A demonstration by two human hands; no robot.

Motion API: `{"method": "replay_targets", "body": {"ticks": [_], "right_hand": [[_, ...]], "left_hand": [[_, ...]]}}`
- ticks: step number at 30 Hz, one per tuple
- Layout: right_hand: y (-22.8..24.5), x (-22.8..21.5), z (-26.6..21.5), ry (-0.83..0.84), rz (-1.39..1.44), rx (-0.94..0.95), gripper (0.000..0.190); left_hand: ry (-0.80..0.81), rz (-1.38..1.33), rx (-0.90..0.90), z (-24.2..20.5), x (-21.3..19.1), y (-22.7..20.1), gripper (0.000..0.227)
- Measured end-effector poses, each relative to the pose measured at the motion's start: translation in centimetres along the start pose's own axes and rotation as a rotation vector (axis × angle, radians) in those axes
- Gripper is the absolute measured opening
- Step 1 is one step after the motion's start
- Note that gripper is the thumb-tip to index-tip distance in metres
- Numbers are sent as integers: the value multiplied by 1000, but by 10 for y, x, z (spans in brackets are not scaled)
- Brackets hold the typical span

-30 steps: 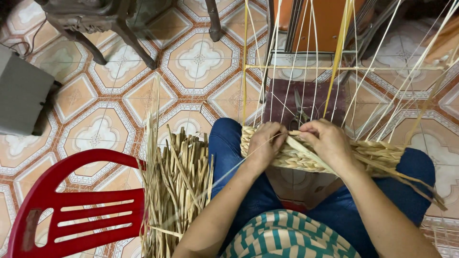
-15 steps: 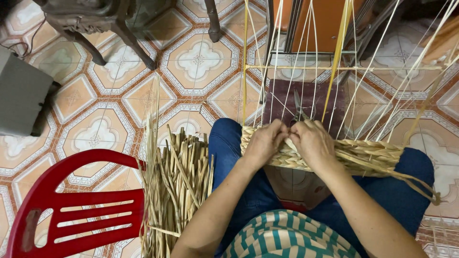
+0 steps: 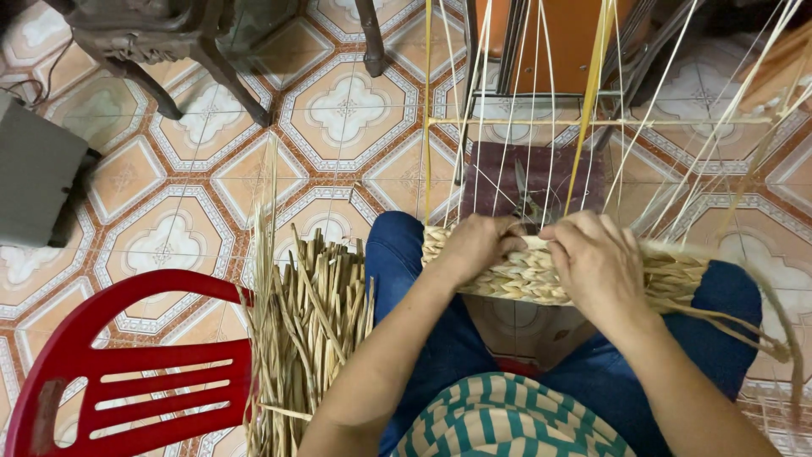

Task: Weaving dried plant fibers around a wooden frame to create a basket base or mat.

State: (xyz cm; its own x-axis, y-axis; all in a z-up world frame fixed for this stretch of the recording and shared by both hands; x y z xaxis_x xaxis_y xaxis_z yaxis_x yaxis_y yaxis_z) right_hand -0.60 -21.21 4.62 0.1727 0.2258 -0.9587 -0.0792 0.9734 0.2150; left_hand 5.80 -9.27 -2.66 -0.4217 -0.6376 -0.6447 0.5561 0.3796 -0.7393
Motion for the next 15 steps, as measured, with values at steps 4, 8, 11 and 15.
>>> {"method": "replay_targets", "body": {"ticks": [4, 8, 11, 15], "right_hand": [[6, 10, 5, -65, 14, -70, 17], [1, 31, 30, 402, -63, 230, 18], [-7, 37, 33, 428, 236, 373, 21], [-66, 59, 25, 95, 1208, 454, 16]], "left_hand": [[-84, 228, -74, -10, 3, 2, 20], [-97, -16, -89, -18, 0, 4, 14], [-42, -261, -134, -17, -5, 1, 12], [58, -539, -295, -12, 1, 15, 16]]}}
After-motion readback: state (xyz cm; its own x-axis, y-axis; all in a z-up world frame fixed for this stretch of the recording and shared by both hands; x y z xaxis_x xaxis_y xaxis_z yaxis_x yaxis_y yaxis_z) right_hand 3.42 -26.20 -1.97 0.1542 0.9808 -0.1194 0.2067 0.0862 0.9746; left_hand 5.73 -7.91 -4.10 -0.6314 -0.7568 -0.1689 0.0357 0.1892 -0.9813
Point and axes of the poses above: each hand's wrist, its own z-axis towards the middle knuckle, its own x-axis out of the palm, y = z × x, the point moved 8 cm from there along z, towards the middle knuckle, and after that the axes turned 12 degrees about x, right-handed, at the moved point
